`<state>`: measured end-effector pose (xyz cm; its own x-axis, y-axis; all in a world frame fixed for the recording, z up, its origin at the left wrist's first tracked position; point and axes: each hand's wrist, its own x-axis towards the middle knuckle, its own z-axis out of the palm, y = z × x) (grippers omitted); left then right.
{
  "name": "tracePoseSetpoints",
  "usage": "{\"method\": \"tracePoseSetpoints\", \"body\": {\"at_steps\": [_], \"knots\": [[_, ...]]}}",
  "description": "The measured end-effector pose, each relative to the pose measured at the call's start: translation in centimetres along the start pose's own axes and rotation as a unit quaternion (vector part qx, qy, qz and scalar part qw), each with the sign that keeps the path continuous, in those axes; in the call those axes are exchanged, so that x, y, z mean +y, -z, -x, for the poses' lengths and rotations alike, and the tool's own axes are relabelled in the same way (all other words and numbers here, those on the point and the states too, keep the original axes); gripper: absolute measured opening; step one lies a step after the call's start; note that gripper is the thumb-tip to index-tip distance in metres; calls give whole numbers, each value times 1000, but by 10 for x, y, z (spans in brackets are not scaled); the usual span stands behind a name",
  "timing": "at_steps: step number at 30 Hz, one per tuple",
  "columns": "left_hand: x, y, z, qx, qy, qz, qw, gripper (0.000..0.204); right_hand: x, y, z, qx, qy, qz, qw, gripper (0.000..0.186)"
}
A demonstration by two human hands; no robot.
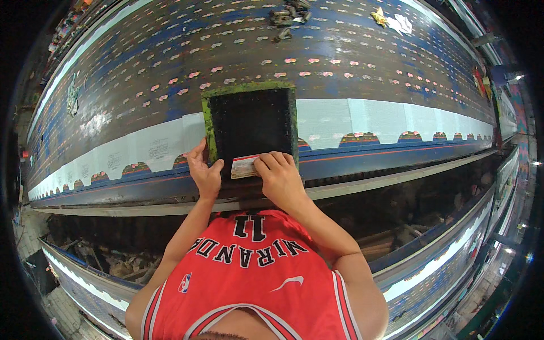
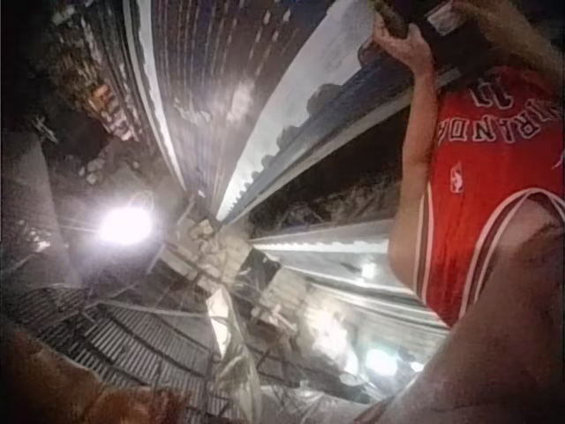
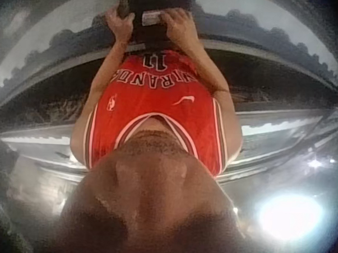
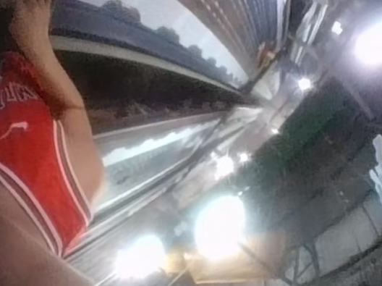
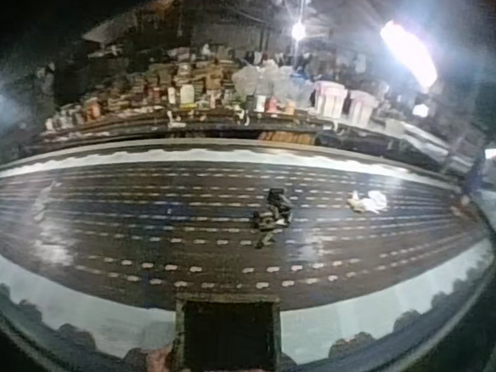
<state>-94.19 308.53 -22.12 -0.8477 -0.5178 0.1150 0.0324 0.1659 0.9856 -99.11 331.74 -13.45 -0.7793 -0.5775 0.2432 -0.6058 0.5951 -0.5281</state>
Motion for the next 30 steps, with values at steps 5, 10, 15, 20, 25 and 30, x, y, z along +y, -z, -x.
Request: {"method": "tracePoseSetpoints", "body": {"at_steps": [5, 10, 15, 20, 25, 30], "knots": [[5, -83, 24, 3, -5, 63, 998, 72, 56, 45, 27, 1, -13, 20, 1000, 32], [4, -159, 41, 5, 17, 46, 999, 69, 114, 80, 51, -1, -27, 27, 999, 25], [5, -197, 47, -10, 42, 46, 998, 68, 150, 94, 67, 1, -19, 15, 1000, 23], [11, -205, 44, -18, 96, 39, 994, 73, 164, 100, 67, -29, -5, 2, 1000, 20], [9, -204, 44, -6, 111, 29, 993, 71, 177, 117, 33, -99, -16, -23, 995, 15], [17, -205, 44, -14, 116, -28, 993, 69, 211, 97, -38, -11, 0, 17, 1000, 14]]}}
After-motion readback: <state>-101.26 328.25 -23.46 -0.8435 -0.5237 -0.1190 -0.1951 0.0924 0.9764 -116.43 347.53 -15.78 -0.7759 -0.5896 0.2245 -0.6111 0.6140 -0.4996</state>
